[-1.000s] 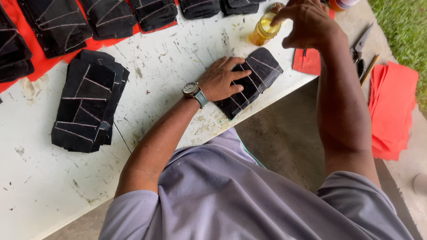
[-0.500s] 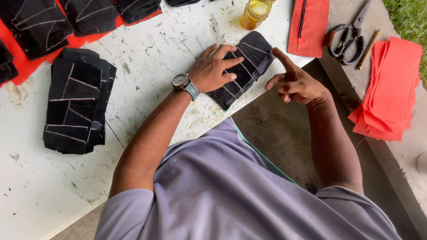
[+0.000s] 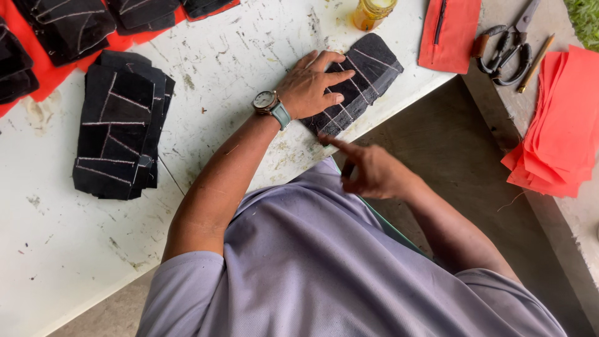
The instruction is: The person repeatedly applies a yellow substance from a jar onto folded black fabric pieces using a finger. They work on multiple pieces one at a time, spreading the substance along the seams and then placing each treated piece into a growing stack on the table.
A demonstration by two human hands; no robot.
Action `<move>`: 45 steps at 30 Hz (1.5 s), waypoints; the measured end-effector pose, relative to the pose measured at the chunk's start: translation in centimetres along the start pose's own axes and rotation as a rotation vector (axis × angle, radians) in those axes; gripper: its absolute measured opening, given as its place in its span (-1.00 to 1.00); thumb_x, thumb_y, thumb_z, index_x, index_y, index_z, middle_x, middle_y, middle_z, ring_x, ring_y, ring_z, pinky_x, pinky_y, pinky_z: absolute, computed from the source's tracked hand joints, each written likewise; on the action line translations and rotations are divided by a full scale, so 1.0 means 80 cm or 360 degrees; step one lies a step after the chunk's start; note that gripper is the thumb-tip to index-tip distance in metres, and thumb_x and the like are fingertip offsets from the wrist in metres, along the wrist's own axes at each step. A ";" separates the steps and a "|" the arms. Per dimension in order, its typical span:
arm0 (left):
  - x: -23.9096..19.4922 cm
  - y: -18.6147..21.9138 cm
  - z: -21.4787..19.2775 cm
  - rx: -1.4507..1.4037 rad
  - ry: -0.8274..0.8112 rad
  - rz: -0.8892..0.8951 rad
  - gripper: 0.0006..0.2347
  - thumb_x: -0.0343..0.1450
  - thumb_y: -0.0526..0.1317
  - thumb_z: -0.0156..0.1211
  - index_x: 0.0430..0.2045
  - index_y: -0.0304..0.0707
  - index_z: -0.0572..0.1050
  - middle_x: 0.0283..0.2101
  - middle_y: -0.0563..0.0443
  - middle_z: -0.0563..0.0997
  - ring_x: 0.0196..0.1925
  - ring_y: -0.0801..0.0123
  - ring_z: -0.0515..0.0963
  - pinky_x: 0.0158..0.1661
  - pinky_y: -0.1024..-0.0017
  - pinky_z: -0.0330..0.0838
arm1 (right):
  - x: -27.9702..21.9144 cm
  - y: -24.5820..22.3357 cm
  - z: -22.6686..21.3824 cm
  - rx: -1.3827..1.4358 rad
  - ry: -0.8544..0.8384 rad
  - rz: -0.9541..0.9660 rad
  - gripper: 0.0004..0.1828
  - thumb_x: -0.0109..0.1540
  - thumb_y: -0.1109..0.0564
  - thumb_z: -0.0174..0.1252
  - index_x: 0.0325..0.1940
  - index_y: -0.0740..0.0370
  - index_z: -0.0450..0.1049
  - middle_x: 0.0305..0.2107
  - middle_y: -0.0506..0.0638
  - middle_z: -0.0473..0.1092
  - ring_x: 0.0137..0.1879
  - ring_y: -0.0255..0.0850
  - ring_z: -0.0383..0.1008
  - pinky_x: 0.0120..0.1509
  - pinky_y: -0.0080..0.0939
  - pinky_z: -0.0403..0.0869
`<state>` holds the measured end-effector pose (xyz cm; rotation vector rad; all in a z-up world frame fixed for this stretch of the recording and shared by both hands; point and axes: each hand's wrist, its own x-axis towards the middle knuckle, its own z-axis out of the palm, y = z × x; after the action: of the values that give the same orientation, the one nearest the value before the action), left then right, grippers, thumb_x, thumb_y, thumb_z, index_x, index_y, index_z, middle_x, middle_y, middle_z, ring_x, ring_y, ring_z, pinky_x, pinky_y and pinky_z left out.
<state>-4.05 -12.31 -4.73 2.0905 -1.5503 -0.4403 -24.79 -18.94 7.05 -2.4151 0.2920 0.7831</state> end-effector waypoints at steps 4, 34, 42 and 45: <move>0.000 0.001 -0.001 -0.0008 0.0079 0.0107 -0.54 0.42 0.01 0.29 0.25 0.15 0.44 0.37 0.03 0.24 0.44 0.05 0.18 0.44 0.04 -0.07 | -0.008 0.020 0.007 -0.0280 0.0105 0.0016 0.00 0.05 0.22 0.14 0.59 -0.20 0.07 -0.68 0.12 0.47 -0.59 -0.13 0.45 -0.36 -0.08 0.51; -0.043 0.022 -0.032 0.0187 0.0077 -0.0309 -0.58 0.42 0.00 0.29 0.18 -0.01 0.50 0.25 -0.04 0.34 0.04 0.20 0.49 0.16 0.19 0.23 | -0.006 0.096 -0.168 0.0426 0.0980 -0.0876 -0.06 0.10 0.30 0.43 0.48 0.08 0.13 0.08 0.05 0.41 0.15 -0.11 0.49 0.26 -0.07 0.51; -0.044 0.018 -0.045 0.0229 0.0008 -0.0205 -0.52 0.40 -0.03 0.31 0.25 0.05 0.44 0.26 -0.08 0.30 0.04 0.17 0.51 0.14 0.16 0.20 | 0.024 0.138 -0.049 0.1390 -0.0058 -0.0198 0.22 0.05 0.38 0.19 0.66 -0.12 -0.28 -0.08 0.24 0.52 -0.43 -0.25 0.48 -0.32 -0.27 0.51; -0.043 0.016 -0.042 0.0223 -0.0036 -0.0238 -0.52 0.40 -0.03 0.30 0.26 0.08 0.43 0.27 -0.07 0.30 0.04 0.19 0.51 0.16 0.16 0.19 | 0.025 0.134 -0.043 0.1425 -0.0018 -0.0209 0.16 0.09 0.36 0.14 0.68 -0.06 -0.24 -0.13 0.24 0.55 -0.44 -0.26 0.45 -0.31 -0.27 0.51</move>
<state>-4.33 -8.63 -1.33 2.3270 -1.4811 -0.4197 -25.51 -29.70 3.16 -1.5641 0.3746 0.4580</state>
